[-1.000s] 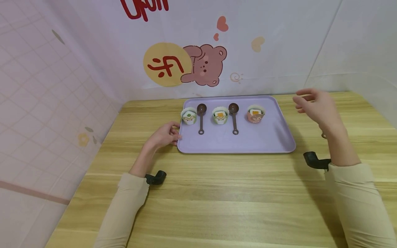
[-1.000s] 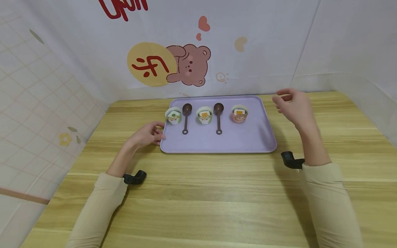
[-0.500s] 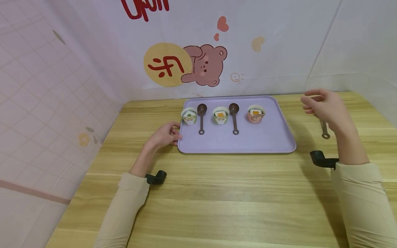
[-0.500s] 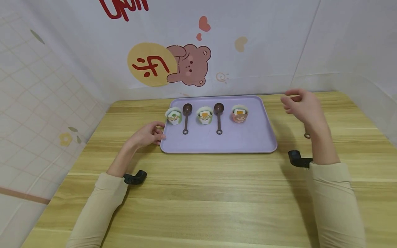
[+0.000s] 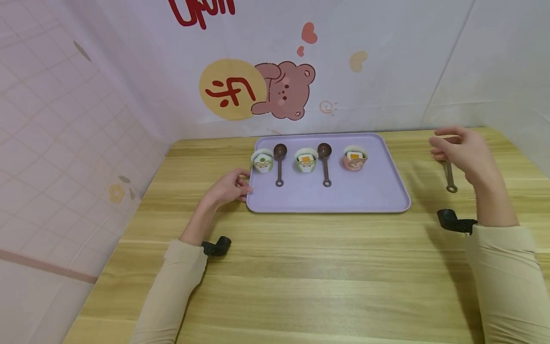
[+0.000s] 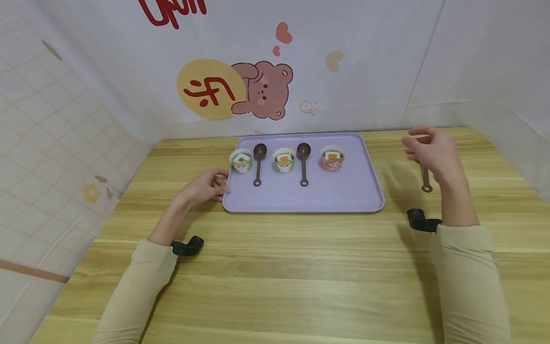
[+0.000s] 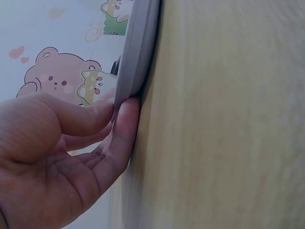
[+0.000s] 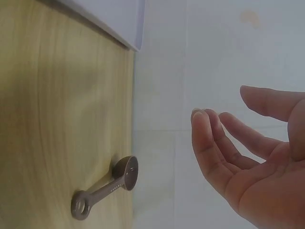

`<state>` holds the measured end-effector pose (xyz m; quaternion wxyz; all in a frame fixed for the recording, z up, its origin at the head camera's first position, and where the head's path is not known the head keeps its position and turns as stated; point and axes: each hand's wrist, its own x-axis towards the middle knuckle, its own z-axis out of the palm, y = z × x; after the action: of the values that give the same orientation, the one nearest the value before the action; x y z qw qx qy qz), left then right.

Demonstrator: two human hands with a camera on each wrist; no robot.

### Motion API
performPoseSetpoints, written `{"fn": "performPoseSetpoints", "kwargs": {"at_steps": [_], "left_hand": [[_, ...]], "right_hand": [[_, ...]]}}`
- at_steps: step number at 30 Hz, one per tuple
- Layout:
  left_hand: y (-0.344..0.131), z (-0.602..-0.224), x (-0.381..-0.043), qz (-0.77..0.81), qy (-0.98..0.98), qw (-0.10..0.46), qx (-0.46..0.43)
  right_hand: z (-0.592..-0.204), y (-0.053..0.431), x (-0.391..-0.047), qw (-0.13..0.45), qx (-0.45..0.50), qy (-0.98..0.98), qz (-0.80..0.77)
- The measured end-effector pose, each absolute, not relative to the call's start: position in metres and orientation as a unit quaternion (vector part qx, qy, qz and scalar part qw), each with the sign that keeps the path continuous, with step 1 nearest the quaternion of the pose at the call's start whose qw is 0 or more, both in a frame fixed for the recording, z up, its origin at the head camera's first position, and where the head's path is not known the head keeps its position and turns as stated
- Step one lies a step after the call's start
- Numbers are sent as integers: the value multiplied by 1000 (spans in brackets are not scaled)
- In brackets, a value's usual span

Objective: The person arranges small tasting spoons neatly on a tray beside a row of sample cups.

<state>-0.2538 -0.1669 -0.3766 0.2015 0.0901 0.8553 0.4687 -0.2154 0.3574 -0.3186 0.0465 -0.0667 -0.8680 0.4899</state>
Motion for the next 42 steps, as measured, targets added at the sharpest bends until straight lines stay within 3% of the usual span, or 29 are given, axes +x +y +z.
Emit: {"fn": "performPoseSetpoints", "kwargs": {"at_steps": [32,42], "left_hand": [[-166,-374,-251,467,856,201,89],[-166,-373,-252,465,857,202,88]], "right_hand": [[-344,407,-206,32,-155,-857,490],[-351,418,-205,-3,-190,-855,482]]}}
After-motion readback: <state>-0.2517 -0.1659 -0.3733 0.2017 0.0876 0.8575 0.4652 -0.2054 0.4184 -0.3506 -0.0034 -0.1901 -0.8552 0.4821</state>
